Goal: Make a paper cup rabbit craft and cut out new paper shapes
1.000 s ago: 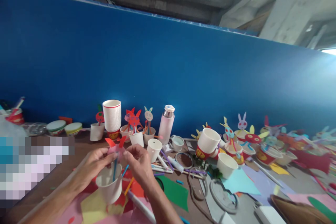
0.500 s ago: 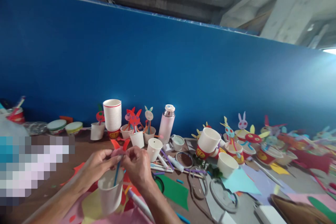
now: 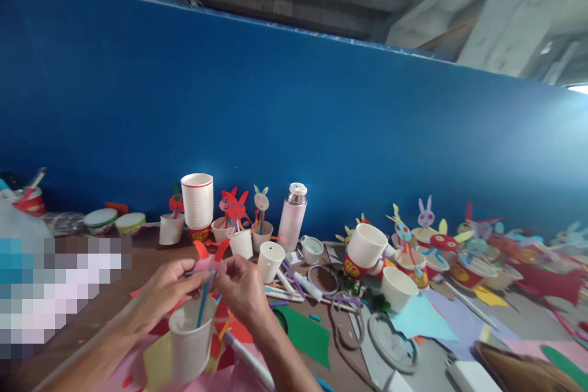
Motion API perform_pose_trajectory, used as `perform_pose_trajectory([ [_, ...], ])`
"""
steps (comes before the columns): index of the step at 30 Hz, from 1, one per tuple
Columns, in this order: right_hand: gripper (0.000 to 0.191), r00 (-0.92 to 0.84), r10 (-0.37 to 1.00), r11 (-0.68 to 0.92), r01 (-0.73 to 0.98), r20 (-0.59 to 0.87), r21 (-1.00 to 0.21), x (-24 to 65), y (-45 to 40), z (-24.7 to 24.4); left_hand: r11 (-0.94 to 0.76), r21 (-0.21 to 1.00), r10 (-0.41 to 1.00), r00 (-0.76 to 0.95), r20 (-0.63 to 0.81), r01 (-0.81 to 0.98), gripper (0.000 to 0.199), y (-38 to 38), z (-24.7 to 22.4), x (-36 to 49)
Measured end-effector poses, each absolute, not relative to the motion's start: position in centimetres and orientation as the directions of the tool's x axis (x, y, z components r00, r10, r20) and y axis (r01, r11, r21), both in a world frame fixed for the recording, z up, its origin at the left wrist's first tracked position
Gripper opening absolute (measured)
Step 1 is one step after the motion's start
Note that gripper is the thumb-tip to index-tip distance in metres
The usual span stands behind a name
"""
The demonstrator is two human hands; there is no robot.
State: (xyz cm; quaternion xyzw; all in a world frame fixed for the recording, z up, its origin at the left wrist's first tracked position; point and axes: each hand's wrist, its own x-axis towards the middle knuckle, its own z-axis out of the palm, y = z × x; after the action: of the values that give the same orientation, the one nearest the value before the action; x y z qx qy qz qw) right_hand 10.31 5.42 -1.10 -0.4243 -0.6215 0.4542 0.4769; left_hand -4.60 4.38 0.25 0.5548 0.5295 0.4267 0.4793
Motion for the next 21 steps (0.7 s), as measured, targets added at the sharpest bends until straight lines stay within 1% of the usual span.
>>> perform_pose_trajectory([
  [9,0.003,-0.179,0.969,0.181,0.052,0.169,-0.982,10.2,5.8,-2.0,0.011,0.983,0.997,0.067,-0.024,0.184,0.026,4.5,0.2,-4.4],
  [12,0.002,-0.213,0.965,0.158,0.013,0.151,-0.987,10.2,5.8,-2.0,0.022,0.983,0.998,0.053,-0.032,0.181,0.027,4.5,0.3,-4.4],
  [17,0.014,-0.314,0.937,0.143,-0.061,0.155,-0.988,10.3,5.7,-1.7,0.045,0.986,0.996,0.066,-0.056,0.163,0.029,4.6,0.3,-4.7],
  [21,0.021,-0.346,0.921,0.186,-0.021,0.182,-0.982,10.6,5.6,-1.6,0.085,0.986,0.988,0.12,-0.102,0.142,0.026,4.6,0.5,-5.0],
])
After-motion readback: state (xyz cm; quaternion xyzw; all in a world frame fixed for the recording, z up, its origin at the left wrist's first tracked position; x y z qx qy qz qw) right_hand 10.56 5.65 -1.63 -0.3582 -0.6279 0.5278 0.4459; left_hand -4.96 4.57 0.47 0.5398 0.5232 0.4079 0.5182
